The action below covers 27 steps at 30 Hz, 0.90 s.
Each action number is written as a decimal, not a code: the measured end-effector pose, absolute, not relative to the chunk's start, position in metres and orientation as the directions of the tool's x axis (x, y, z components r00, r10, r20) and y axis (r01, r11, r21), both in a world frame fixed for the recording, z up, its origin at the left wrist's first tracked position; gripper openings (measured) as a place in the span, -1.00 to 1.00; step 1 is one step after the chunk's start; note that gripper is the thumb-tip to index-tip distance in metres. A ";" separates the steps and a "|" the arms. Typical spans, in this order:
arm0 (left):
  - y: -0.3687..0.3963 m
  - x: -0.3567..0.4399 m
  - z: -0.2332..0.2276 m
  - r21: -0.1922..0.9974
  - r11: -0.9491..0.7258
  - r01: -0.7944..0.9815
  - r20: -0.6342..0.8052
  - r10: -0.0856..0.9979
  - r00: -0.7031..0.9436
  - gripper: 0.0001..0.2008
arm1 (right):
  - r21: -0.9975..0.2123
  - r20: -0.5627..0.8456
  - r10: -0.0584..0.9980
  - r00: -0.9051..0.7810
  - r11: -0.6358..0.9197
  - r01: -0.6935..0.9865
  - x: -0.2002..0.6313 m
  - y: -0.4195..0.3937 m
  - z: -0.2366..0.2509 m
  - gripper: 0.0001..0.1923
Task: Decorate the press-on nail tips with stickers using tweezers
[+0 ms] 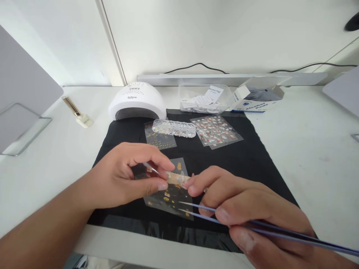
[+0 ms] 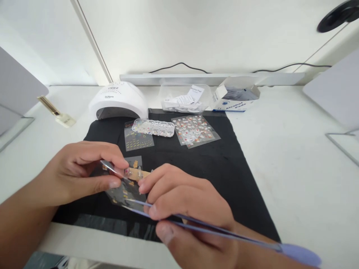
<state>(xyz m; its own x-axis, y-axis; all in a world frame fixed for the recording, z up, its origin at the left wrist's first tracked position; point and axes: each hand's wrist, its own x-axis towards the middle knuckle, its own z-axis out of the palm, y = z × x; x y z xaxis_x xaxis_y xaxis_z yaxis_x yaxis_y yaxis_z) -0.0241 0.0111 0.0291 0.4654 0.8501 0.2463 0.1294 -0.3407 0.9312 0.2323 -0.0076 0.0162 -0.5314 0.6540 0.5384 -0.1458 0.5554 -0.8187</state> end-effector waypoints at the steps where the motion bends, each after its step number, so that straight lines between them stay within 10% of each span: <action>1: 0.011 -0.024 0.029 0.934 -0.336 0.121 0.247 0.853 0.460 -0.85 | -0.825 0.530 0.666 -0.526 0.547 -0.139 0.232 -0.009 0.016 -0.81; 15: 0.010 -0.015 0.007 0.942 -0.327 -0.072 0.334 0.908 0.252 -0.36 | -0.811 0.580 0.742 -0.336 0.562 -0.161 0.224 -0.015 0.008 -0.86; 20: 0.010 -0.025 0.014 0.624 -0.723 0.295 0.642 0.690 0.334 -0.39 | -0.780 0.592 0.645 -0.483 0.609 -0.142 0.230 -0.009 0.014 -0.70; 27: 0.010 -0.029 0.033 0.389 -0.797 0.462 0.582 0.601 0.547 -0.66 | -0.805 0.552 0.622 -0.556 0.570 -0.162 0.228 -0.006 0.015 -0.67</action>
<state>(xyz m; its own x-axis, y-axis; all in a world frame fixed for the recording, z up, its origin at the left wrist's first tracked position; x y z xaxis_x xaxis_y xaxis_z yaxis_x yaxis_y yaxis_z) -0.0285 0.0096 0.0328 0.5472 0.6013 0.5822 0.4617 -0.7970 0.3893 0.2277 -0.0060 0.0151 -0.5559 0.6217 0.5518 -0.1616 0.5703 -0.8054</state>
